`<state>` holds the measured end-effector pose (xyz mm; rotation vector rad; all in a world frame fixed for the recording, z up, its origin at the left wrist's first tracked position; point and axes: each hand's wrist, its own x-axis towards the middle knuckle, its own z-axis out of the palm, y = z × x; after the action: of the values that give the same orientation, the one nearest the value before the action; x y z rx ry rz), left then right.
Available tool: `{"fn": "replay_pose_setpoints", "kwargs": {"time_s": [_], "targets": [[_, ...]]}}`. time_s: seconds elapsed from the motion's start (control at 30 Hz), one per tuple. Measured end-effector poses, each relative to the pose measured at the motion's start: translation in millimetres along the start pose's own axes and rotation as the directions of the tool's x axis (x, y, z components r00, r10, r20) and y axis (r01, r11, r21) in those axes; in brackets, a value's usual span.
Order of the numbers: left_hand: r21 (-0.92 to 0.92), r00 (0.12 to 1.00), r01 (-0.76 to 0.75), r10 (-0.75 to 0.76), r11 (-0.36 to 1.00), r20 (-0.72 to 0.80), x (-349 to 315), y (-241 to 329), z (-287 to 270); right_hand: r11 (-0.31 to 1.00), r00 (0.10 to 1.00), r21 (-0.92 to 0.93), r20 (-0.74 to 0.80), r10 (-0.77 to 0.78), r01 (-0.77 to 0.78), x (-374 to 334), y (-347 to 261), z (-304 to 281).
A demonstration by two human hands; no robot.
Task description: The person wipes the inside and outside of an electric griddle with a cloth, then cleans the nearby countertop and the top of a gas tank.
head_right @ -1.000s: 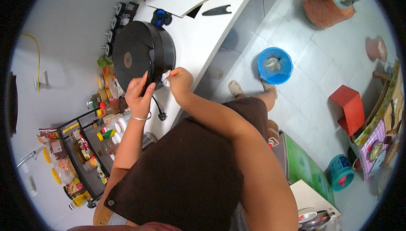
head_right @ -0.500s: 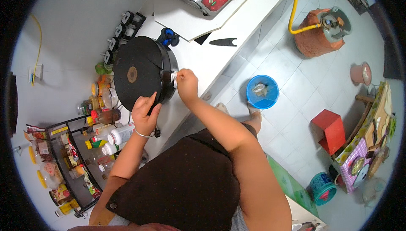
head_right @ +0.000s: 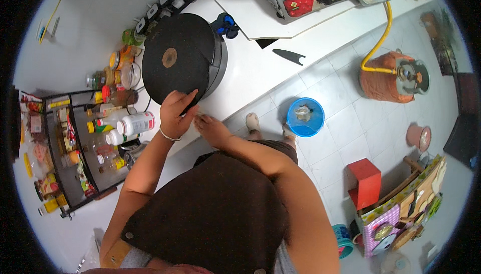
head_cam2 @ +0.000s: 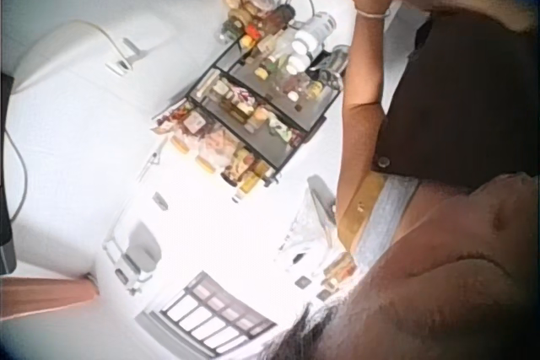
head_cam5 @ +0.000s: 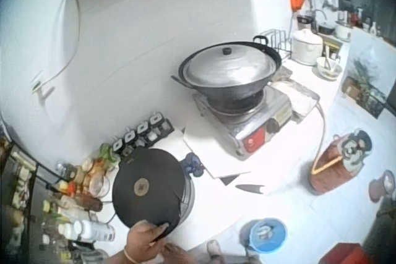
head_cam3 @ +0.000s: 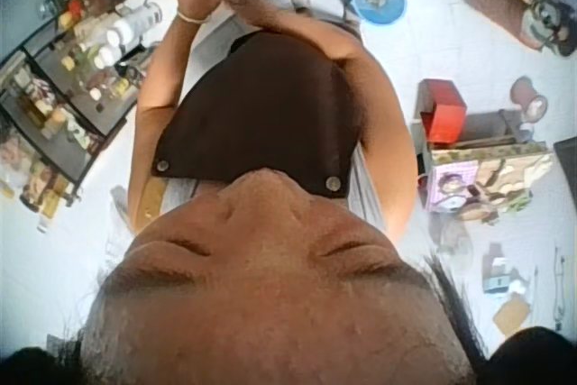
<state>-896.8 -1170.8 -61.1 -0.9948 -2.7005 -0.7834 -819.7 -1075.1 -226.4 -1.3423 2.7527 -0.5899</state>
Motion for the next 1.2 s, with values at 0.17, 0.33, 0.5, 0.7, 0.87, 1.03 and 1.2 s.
{"fn": "replay_pose_setpoints", "kwargs": {"time_s": [0.17, 0.33, 0.5, 0.7, 0.87, 1.03, 1.2], "targets": [[0.071, 0.98, 0.146, -0.135, 0.987, -0.145, -17.2, 18.4, -19.8, 0.77, 0.965, 0.622, -0.086, 0.247, -0.142, -51.0, 69.5, -14.1], [0.101, 0.769, 0.555, -0.464, 0.825, -0.439, -111.9, 22.3, -45.2, 0.929, 0.864, 0.074, -0.346, 0.366, -0.364, -121.2, 171.9, -95.0], [-0.226, 0.319, 0.828, -0.762, 0.513, -0.563, -226.2, 49.9, -26.5, 0.976, 0.957, 0.043, -0.191, 0.219, -0.214, -92.7, 127.8, -60.3], [-0.151, 0.361, 0.858, -0.786, 0.491, -0.502, -237.4, 99.6, -3.9, 0.963, 0.982, 0.204, -0.096, -0.162, 0.179, -20.3, 44.5, 18.1], [-0.121, 0.452, 0.84, -0.805, 0.529, -0.385, -261.2, 114.0, 22.6, 0.912, 0.913, 0.054, -0.01, -0.407, 0.407, 16.6, 0.0, 37.2], [-0.441, 0.271, 0.819, -0.925, 0.368, -0.267, -301.2, 94.3, 61.1, 0.957, 0.956, 0.128, -0.179, -0.234, 0.258, -34.2, 68.6, -24.7], [-0.379, 0.425, 0.805, -0.89, 0.456, -0.167, -307.3, 59.9, 86.8, 1.0, 0.995, -0.011, -0.1, 0.021, -0.022, -115.1, 137.8, -101.4]]}}
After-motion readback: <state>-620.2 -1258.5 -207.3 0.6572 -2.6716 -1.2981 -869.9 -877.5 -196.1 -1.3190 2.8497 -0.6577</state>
